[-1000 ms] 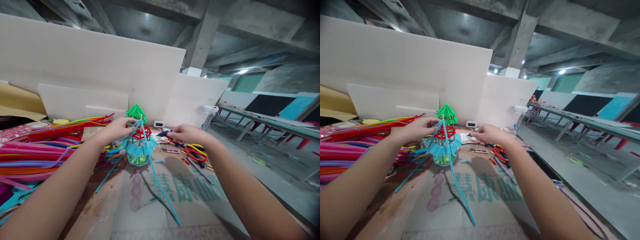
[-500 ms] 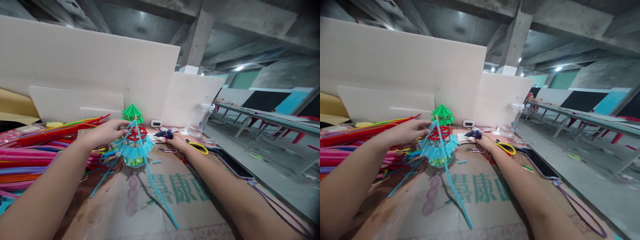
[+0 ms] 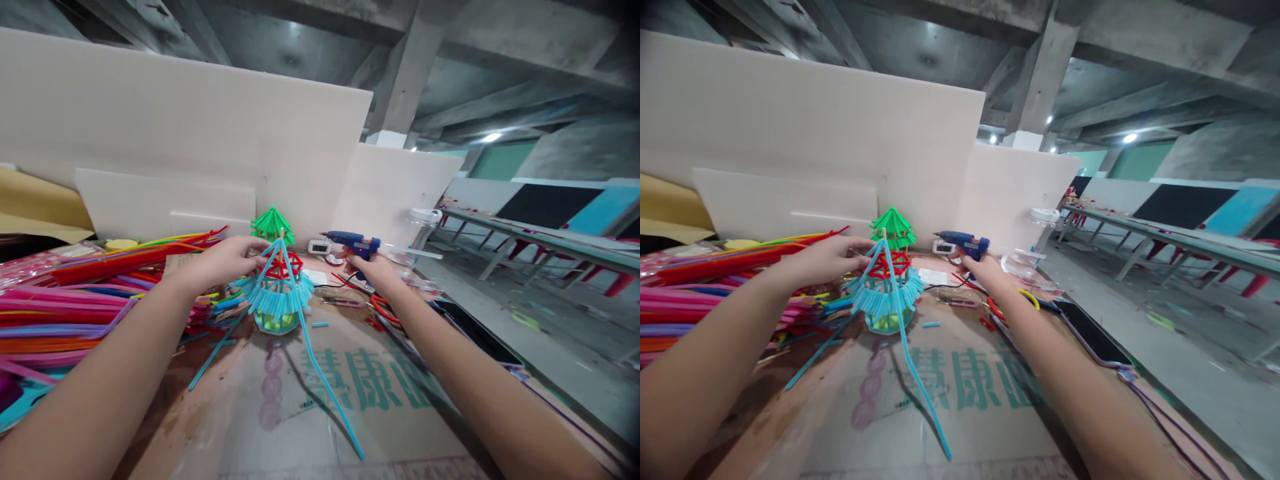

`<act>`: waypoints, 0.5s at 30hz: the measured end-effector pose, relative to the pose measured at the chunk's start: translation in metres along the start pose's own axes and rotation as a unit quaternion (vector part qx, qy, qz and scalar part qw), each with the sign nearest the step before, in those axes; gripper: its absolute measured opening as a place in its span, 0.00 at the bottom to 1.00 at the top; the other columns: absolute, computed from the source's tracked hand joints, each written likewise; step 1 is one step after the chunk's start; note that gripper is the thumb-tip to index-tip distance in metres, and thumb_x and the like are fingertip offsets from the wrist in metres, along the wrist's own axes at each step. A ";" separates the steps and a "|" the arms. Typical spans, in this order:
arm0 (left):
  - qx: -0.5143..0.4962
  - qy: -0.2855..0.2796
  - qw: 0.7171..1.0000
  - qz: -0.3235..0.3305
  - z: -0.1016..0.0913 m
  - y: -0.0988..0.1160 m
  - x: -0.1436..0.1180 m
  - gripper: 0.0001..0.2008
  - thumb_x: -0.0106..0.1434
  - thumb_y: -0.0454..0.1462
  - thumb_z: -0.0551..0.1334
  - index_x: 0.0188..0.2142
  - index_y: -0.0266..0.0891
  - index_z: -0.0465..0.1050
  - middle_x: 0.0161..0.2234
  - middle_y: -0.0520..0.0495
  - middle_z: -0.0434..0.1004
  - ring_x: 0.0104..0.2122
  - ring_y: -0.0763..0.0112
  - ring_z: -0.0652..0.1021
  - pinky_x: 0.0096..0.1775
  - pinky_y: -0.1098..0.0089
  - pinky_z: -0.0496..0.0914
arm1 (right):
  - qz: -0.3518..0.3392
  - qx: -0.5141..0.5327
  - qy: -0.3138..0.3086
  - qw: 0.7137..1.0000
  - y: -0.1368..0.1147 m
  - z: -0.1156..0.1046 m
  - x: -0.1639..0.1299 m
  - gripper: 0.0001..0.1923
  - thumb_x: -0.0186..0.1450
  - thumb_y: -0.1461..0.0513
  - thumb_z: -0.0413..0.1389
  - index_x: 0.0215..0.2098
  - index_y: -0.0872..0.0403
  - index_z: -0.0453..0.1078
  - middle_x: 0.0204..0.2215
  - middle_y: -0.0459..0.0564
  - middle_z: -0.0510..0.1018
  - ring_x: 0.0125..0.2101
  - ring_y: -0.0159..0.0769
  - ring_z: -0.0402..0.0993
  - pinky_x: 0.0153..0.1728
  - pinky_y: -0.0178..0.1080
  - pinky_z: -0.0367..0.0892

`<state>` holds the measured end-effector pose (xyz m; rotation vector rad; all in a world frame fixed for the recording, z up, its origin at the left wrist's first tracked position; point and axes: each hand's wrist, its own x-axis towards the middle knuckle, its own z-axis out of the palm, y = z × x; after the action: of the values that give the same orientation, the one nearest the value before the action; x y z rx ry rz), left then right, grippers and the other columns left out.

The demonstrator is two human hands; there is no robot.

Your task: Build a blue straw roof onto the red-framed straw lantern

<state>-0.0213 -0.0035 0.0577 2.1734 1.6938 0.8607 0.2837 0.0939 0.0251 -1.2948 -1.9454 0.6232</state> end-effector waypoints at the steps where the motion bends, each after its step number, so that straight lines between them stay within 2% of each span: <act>1: 0.000 -0.001 1.000 -0.007 0.000 0.001 0.000 0.23 0.57 0.45 0.59 0.52 0.45 0.74 0.46 0.48 0.81 0.42 0.57 0.80 0.41 0.68 0.73 | -0.015 0.014 0.002 1.000 -0.008 -0.005 -0.006 0.18 0.64 0.58 0.50 0.48 0.59 0.71 0.33 0.53 0.80 0.33 0.35 0.77 0.36 0.34 0.69; 3: -0.002 -0.012 1.000 -0.010 0.000 0.004 -0.001 0.23 0.58 0.45 0.58 0.53 0.45 0.73 0.45 0.48 0.81 0.40 0.58 0.80 0.39 0.68 0.73 | -0.063 0.036 0.003 0.997 -0.022 -0.013 -0.020 0.18 0.64 0.53 0.53 0.42 0.57 0.73 0.32 0.52 0.80 0.34 0.36 0.76 0.38 0.35 0.68; 6: -0.012 -0.024 1.000 0.005 0.000 0.005 0.000 0.23 0.59 0.45 0.58 0.53 0.45 0.73 0.47 0.48 0.80 0.42 0.59 0.80 0.41 0.68 0.73 | -0.122 0.013 -0.031 0.992 -0.038 -0.020 -0.041 0.20 0.62 0.47 0.54 0.32 0.56 0.74 0.30 0.51 0.79 0.34 0.39 0.76 0.37 0.37 0.68; 11: -0.018 -0.018 1.000 0.016 0.002 0.000 0.002 0.24 0.59 0.45 0.59 0.54 0.43 0.72 0.51 0.46 0.77 0.46 0.58 0.78 0.44 0.66 0.73 | -0.188 0.043 -0.135 0.972 -0.052 -0.010 -0.061 0.17 0.60 0.51 0.59 0.42 0.53 0.73 0.36 0.51 0.81 0.37 0.40 0.77 0.38 0.39 0.71; 15: -0.019 -0.011 1.000 0.021 0.002 -0.001 0.002 0.23 0.58 0.45 0.60 0.53 0.45 0.73 0.50 0.48 0.78 0.46 0.58 0.79 0.43 0.67 0.73 | -0.203 0.004 -0.099 0.974 -0.051 0.001 -0.062 0.15 0.58 0.53 0.62 0.41 0.50 0.74 0.35 0.48 0.81 0.40 0.43 0.77 0.41 0.40 0.72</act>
<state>-0.0206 -0.0005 0.0559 2.1931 1.6122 0.8693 0.2684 0.0166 0.0433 -0.8145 -2.2817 0.5662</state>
